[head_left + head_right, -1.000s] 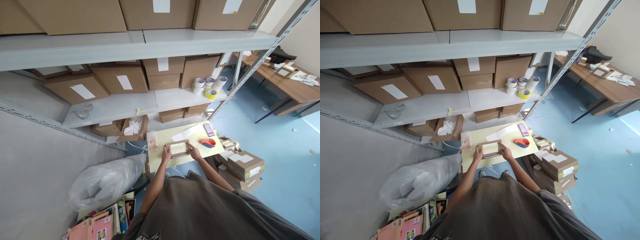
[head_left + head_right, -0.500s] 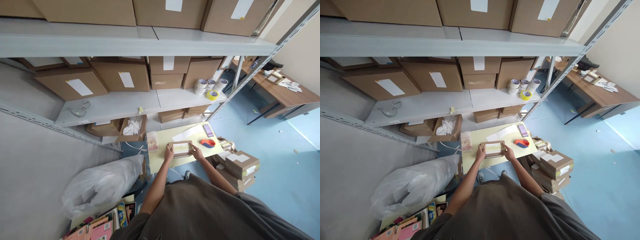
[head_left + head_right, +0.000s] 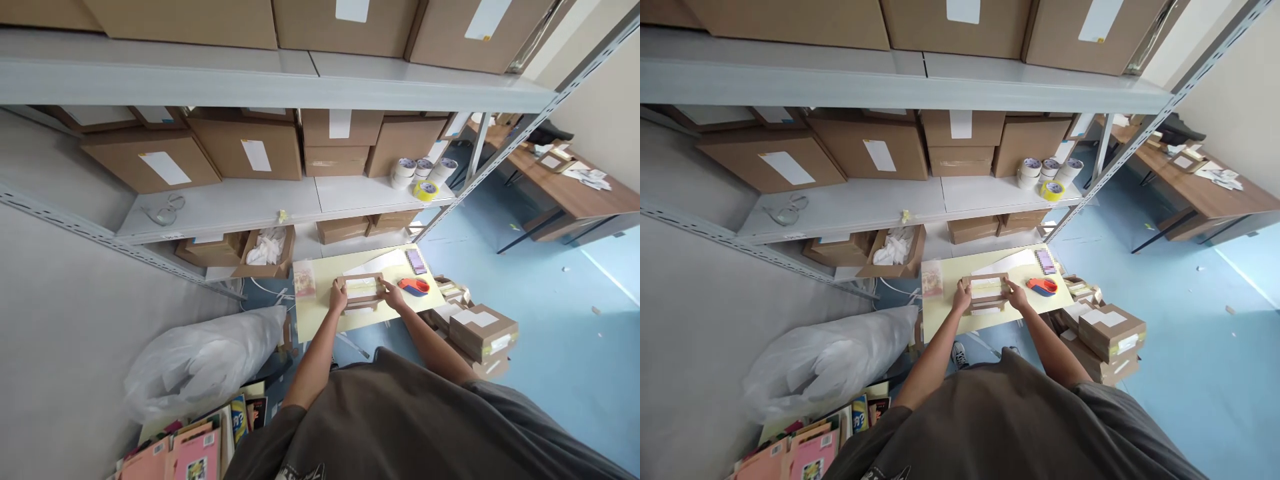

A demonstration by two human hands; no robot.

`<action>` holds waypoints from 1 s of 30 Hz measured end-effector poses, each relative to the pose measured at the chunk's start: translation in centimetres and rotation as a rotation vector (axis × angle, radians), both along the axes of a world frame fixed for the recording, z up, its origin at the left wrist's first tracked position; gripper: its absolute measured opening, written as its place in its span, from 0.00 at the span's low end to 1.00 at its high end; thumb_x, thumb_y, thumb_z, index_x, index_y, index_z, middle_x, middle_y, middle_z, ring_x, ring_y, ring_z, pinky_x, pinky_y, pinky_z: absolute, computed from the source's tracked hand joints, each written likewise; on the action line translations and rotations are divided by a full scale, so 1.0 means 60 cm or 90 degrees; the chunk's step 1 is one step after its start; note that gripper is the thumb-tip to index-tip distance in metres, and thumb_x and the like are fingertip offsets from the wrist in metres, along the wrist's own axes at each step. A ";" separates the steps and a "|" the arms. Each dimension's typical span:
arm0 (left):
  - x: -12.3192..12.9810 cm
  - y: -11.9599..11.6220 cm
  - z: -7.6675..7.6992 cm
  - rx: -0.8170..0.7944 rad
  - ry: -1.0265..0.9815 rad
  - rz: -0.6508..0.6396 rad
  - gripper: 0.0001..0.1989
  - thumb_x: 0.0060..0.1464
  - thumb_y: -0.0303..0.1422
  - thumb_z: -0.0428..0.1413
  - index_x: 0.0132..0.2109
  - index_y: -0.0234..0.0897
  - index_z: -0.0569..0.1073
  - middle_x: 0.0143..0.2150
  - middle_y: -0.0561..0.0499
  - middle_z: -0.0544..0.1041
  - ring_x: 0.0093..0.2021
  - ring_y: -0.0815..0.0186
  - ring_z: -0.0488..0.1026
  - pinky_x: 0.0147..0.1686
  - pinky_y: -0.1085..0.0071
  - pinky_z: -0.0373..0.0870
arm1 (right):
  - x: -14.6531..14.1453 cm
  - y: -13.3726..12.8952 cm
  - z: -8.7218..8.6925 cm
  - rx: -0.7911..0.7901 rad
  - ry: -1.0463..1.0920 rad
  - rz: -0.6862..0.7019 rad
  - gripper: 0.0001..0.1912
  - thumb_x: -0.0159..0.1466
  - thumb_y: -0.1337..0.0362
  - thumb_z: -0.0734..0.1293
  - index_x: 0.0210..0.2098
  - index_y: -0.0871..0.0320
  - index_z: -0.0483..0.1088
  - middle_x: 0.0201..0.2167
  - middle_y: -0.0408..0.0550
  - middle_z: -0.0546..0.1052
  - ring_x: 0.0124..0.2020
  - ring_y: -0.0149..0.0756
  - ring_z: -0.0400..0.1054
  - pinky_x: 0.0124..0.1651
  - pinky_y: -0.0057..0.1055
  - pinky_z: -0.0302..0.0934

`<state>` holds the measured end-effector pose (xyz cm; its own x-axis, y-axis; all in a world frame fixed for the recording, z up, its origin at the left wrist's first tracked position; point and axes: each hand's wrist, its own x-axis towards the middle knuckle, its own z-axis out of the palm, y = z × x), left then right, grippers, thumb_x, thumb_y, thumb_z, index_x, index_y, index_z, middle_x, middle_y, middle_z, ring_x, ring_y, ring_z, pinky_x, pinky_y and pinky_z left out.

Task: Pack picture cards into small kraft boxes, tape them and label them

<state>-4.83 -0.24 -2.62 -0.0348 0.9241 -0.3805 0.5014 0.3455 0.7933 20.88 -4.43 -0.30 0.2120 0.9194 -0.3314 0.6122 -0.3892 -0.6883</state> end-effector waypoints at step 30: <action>0.122 -0.066 -0.072 -0.078 0.150 0.101 0.33 0.70 0.41 0.48 0.76 0.34 0.55 0.72 0.37 0.69 0.70 0.50 0.68 0.67 0.57 0.66 | 0.246 -0.020 -0.059 0.132 -0.021 0.202 0.40 0.68 0.62 0.67 0.77 0.53 0.54 0.75 0.58 0.61 0.75 0.53 0.56 0.72 0.51 0.57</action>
